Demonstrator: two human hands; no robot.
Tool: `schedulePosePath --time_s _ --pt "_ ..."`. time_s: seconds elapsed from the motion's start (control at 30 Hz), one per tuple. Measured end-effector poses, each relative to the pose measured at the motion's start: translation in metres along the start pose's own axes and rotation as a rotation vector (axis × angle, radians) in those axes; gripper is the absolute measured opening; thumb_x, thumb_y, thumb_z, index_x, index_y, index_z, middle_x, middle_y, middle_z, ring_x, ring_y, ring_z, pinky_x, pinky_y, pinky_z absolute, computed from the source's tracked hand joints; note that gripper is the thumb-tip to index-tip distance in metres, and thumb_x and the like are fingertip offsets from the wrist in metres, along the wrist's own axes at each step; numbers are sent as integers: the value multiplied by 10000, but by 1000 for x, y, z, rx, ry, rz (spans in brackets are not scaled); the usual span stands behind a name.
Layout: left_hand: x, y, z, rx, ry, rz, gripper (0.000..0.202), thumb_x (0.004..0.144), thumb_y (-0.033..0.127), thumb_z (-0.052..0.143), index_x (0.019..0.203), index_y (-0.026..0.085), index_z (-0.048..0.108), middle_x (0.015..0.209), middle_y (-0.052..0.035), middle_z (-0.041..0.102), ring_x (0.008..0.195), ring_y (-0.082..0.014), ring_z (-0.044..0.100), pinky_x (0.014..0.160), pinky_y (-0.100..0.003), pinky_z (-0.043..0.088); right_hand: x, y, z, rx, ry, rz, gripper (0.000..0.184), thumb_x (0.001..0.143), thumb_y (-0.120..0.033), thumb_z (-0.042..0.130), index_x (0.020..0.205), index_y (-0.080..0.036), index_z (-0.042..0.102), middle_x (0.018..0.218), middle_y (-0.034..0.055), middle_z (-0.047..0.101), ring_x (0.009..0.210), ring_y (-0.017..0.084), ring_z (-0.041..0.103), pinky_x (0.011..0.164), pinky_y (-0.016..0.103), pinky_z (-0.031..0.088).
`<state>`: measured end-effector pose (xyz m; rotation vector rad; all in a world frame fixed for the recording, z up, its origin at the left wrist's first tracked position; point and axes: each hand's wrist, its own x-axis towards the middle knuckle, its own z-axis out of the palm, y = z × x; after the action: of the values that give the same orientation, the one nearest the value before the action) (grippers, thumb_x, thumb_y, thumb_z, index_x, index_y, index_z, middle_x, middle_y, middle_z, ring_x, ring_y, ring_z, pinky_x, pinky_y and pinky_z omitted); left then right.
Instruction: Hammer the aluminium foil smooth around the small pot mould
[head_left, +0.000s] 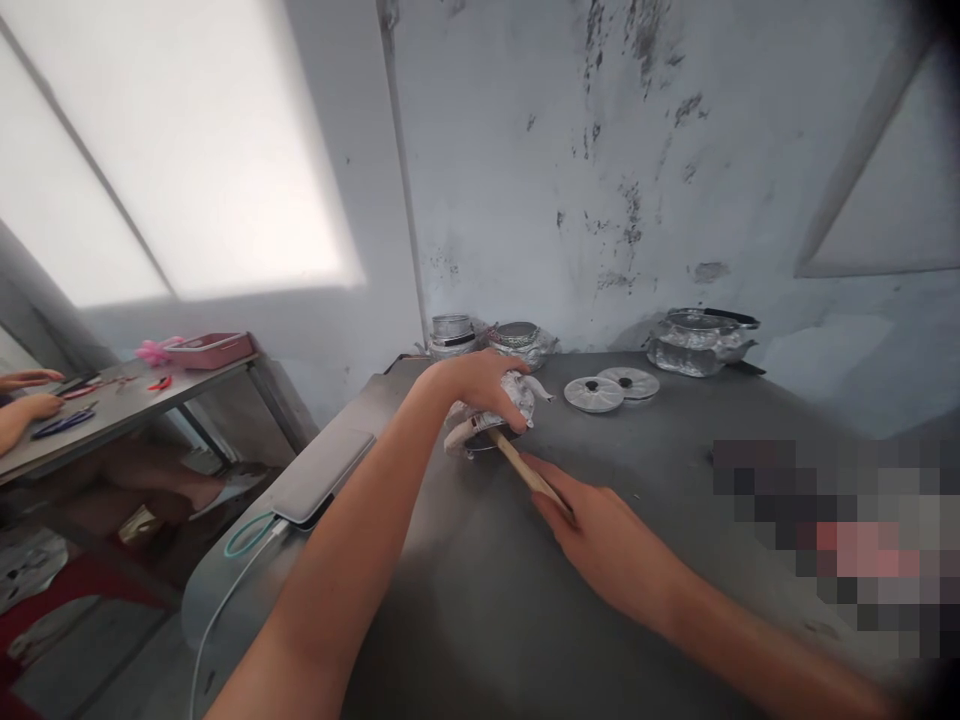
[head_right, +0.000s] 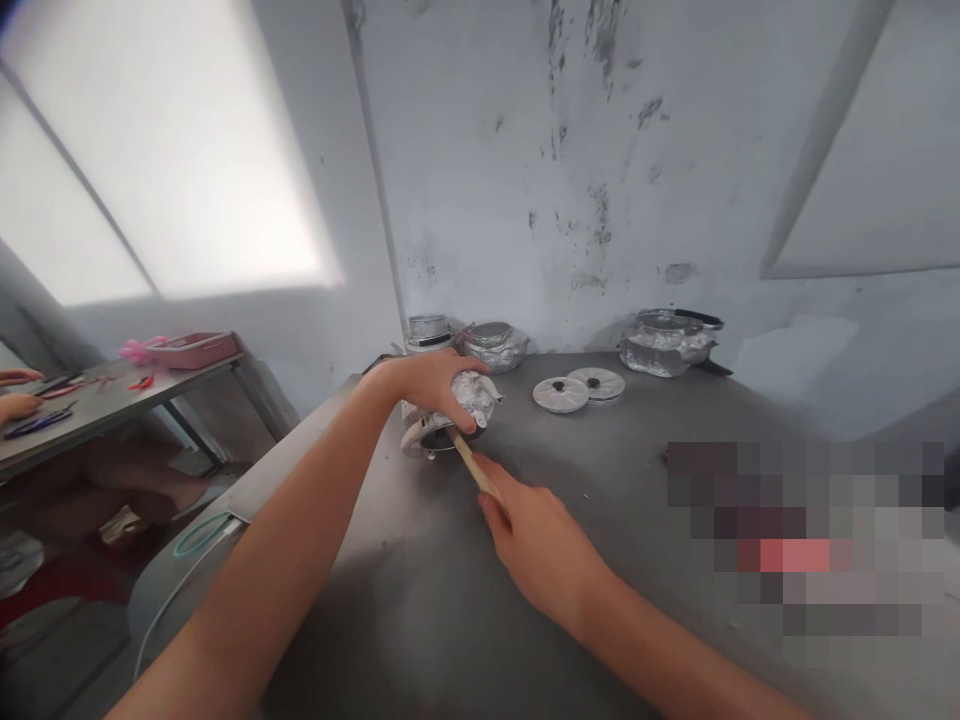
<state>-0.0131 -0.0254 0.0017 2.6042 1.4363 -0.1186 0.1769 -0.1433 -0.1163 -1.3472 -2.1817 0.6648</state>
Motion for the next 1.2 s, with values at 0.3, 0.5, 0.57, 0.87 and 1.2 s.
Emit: schedulePosePath --time_s 0.3,0.5,0.57,0.87,1.2 --pt "-1 0 0 -7 14 -5 1010 584 691 703 1480 353 380 1505 -55 414 1258 -360 492 954 -428 493 0 0 3 -28 -31 -18 542 1004 -276 378 1541 -344 344 866 43 736 1006 280 702 866 376 483" --pt "-4 -4 -3 -39 -17 -24 1011 599 702 692 1492 373 348 1521 -44 397 1274 -366 473 919 -419 506 0 -1 1 -56 31 34 491 990 -289 396 1475 -354 428 981 35 746 923 275 717 777 357 490" --pt "-4 -4 -4 -43 -24 -27 992 608 691 688 1488 390 343 1538 -32 377 1289 -370 464 926 -421 503 0 -1 1 -51 35 27 492 991 -288 395 1477 -353 428 956 33 743 929 272 716 778 351 488" --pt "-4 -4 -2 -35 8 -30 1000 591 704 704 1477 383 370 1495 -37 425 1260 -357 487 940 -424 499 -1 -1 1 -43 -11 -17 483 996 -282 397 1465 -385 450 825 9 722 1019 273 696 857 361 476" --pt "-6 -3 -4 -33 0 -41 982 612 696 692 1483 385 361 1499 -34 423 1268 -368 482 933 -430 502 -1 -1 2 -68 -14 -21 534 995 -275 387 1516 -393 376 997 17 754 1012 265 701 831 351 494"
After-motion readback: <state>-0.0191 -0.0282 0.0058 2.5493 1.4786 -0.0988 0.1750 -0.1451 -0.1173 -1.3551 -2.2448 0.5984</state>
